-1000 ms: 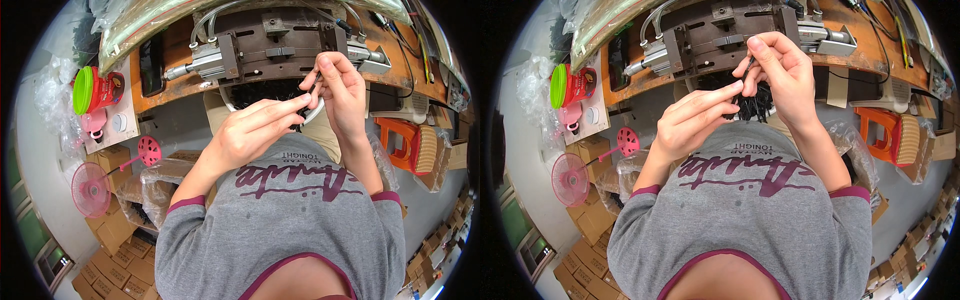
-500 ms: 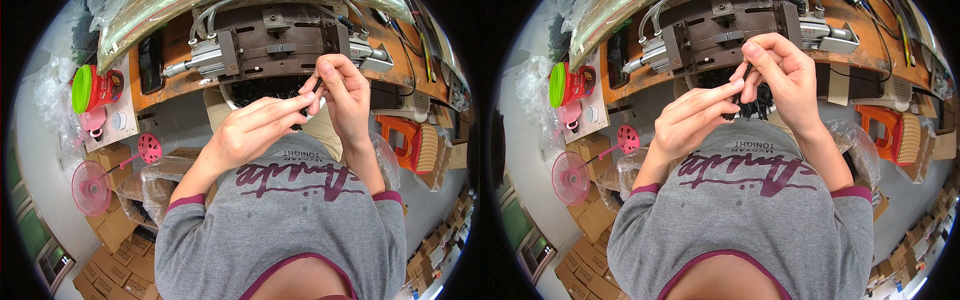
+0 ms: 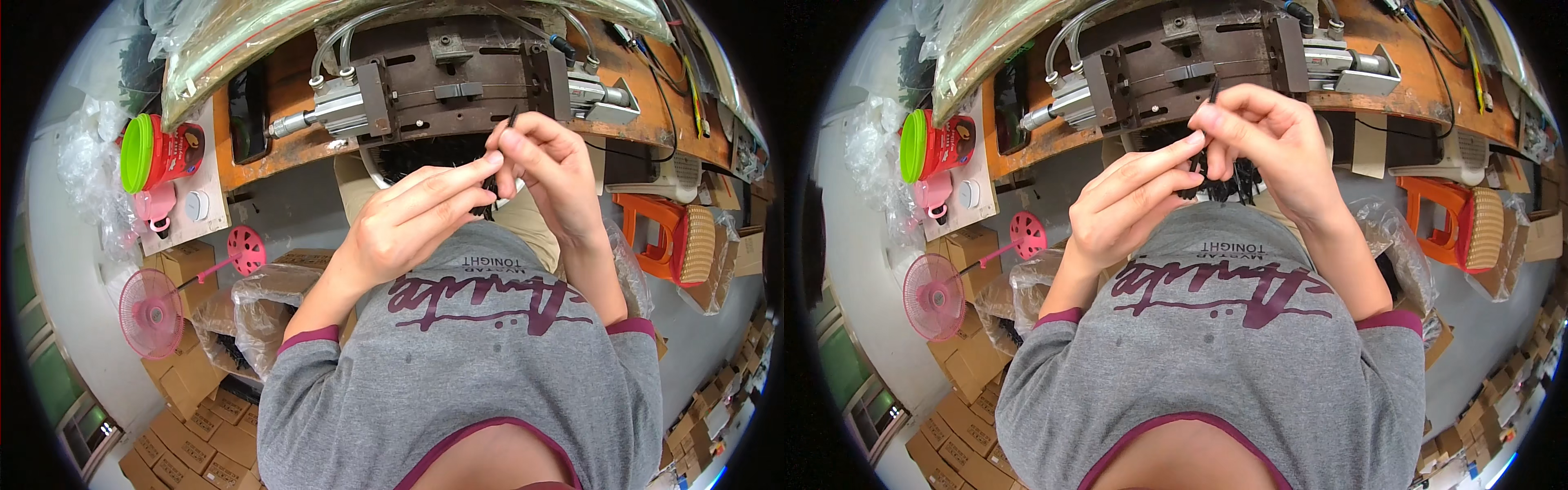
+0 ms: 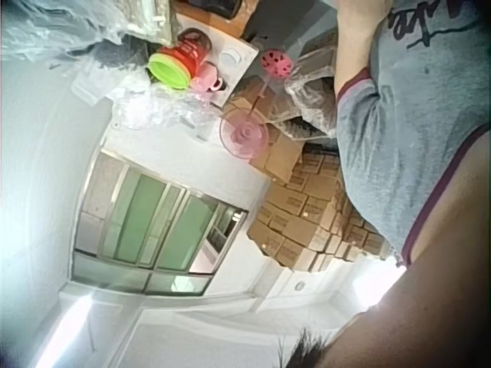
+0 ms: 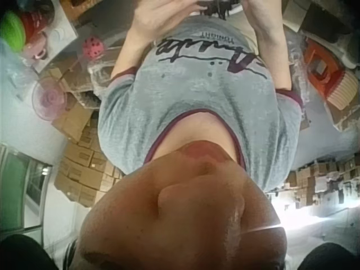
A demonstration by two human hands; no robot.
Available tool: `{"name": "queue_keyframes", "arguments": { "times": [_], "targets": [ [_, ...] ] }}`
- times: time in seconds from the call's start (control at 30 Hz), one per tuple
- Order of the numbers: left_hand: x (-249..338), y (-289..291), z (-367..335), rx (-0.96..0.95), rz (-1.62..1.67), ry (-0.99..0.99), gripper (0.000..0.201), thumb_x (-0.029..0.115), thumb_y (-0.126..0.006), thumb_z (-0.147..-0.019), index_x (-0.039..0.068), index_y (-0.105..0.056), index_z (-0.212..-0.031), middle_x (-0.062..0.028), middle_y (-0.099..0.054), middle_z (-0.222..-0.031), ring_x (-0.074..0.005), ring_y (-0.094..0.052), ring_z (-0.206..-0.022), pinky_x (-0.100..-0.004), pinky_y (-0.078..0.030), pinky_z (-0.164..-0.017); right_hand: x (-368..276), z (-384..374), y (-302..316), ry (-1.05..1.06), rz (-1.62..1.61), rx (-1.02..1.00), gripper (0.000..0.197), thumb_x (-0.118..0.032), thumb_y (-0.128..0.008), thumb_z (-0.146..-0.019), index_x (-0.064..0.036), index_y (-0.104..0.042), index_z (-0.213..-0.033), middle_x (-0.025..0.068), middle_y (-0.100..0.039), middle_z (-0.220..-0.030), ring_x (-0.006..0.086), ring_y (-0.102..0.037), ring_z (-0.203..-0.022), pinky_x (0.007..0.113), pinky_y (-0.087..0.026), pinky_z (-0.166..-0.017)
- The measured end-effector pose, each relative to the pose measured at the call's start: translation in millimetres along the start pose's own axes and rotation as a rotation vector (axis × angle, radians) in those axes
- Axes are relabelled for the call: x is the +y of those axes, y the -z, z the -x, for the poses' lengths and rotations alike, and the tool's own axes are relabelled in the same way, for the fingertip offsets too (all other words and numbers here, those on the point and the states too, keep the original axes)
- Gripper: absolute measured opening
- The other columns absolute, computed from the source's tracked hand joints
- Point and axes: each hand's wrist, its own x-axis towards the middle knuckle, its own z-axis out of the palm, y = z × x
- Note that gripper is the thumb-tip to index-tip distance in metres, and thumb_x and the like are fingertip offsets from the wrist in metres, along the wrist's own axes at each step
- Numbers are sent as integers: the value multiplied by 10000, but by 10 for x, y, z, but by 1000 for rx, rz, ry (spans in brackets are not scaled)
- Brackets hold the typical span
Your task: Manually assembling small black plastic cable connectors using a pneumatic press machine.
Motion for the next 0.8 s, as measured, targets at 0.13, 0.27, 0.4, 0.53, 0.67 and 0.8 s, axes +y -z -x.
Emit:
{"name": "queue_keyframes", "arguments": {
  "times": [0.13, 0.27, 0.4, 0.53, 0.67, 0.8],
  "targets": [
    [-26, -37, 44, -22, -20, 31, 327, -20, -776, -690, -54, -710, -1009, -196, -667, -1207, -285, -699, -961, -342, -571, -768, 34, -3, 99, -51, 68, -32, 180, -130, -653, -955, 16, -680, -1057, 68, -683, -816, 85, -617, -651, 215, -493, -574],
    [-96, -178, 45, 42, -176, 232, 273, -6, -761, -738, -19, -697, -1003, -175, -629, -1282, -281, -683, -1006, -358, -578, -814, 76, 28, 96, -16, 312, 143, 230, -125, -641, -958, 17, -656, -1138, 79, -705, -912, 63, -597, -687, 196, -479, -602],
    [-345, -385, 18, 33, -475, 208, 281, 65, -769, -747, -9, -679, -1003, -149, -640, -1276, -257, -695, -952, -328, -575, -791, 80, 109, 153, 8, 451, 198, 213, -114, -645, -949, 22, -661, -1112, 69, -700, -908, 60, -605, -711, 194, -486, -624],
    [-376, -469, -32, -23, -625, 190, 280, 93, -780, -720, 9, -690, -972, -148, -663, -1241, -231, -710, -783, -315, -568, -709, 22, 174, 126, 56, 565, 217, 172, -93, -643, -943, 34, -685, -1051, 65, -701, -913, 85, -649, -779, 217, -520, -654],
    [-411, -407, -93, -81, -645, 199, 250, 105, -772, -722, 25, -692, -945, -127, -663, -1252, -209, -691, -687, -298, -548, -634, -65, 170, 95, 81, 574, 212, 160, -81, -645, -939, 36, -688, -1039, 60, -699, -903, 88, -654, -785, 224, -529, -653],
    [-400, -396, -71, -48, -634, 229, 247, 121, -778, -718, 62, -700, -945, -88, -666, -1257, -200, -650, -573, -293, -529, -560, -267, 76, 85, 145, 722, 166, 139, -71, -656, -926, 28, -699, -1014, 47, -699, -888, 82, -647, -741, 221, -527, -637]
  ]
}}
